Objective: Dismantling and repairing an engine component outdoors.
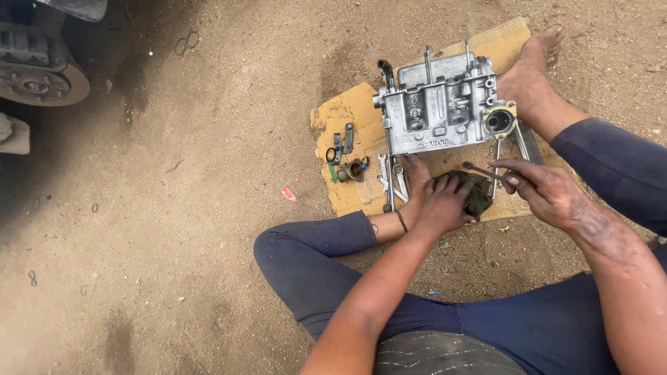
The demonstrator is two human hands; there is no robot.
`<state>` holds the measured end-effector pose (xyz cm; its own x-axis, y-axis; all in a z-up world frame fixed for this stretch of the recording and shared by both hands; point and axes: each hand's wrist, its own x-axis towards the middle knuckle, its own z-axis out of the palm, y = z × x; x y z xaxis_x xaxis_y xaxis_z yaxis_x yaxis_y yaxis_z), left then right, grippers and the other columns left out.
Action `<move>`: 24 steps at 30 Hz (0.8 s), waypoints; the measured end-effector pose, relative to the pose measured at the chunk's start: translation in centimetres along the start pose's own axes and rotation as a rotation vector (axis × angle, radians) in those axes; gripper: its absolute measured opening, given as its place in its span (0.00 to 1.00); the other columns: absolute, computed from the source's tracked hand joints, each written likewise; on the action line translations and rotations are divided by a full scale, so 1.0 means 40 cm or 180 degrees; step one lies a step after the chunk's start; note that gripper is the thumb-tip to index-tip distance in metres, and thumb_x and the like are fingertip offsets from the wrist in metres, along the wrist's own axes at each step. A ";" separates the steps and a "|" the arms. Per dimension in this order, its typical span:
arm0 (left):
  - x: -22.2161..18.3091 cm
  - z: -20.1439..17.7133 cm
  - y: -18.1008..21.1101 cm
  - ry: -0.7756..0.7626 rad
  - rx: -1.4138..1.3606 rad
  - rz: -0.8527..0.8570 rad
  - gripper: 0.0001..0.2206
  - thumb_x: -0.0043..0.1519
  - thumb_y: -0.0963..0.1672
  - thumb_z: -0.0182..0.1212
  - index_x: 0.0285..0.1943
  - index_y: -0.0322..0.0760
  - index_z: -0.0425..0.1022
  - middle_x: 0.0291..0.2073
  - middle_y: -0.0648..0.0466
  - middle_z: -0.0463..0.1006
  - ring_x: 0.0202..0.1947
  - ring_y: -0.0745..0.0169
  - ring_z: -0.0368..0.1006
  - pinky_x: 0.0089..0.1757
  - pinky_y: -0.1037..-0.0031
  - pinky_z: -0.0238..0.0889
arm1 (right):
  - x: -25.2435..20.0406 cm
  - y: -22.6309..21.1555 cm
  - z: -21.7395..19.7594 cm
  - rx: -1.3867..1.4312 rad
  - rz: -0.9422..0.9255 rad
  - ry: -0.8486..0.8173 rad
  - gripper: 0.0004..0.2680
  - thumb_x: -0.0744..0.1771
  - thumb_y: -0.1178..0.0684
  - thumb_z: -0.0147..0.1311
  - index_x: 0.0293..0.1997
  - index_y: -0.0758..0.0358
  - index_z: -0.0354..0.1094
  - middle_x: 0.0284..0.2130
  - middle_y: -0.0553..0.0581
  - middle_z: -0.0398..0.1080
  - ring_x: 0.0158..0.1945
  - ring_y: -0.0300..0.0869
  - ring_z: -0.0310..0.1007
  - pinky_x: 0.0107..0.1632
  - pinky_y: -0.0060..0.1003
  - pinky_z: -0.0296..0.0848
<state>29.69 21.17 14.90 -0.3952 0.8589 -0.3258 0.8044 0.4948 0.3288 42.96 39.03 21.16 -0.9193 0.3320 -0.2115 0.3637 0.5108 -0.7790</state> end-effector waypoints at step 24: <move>0.233 -0.250 0.005 0.2715 -0.2033 -0.0136 0.15 0.62 0.46 0.69 0.55 0.40 0.74 0.54 0.48 0.72 0.53 0.52 0.73 0.56 0.63 0.71 | 0.100 0.177 0.348 -0.0758 -0.0764 -0.2280 0.15 0.65 0.63 0.51 0.57 0.51 0.70 0.45 0.57 0.79 0.45 0.48 0.80 0.51 0.47 0.76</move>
<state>21.73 30.60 20.78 -0.7966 0.5253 0.2992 0.4989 0.2916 0.8162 39.74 32.93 6.59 -0.8205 -0.3586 -0.4452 0.0914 0.6865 -0.7213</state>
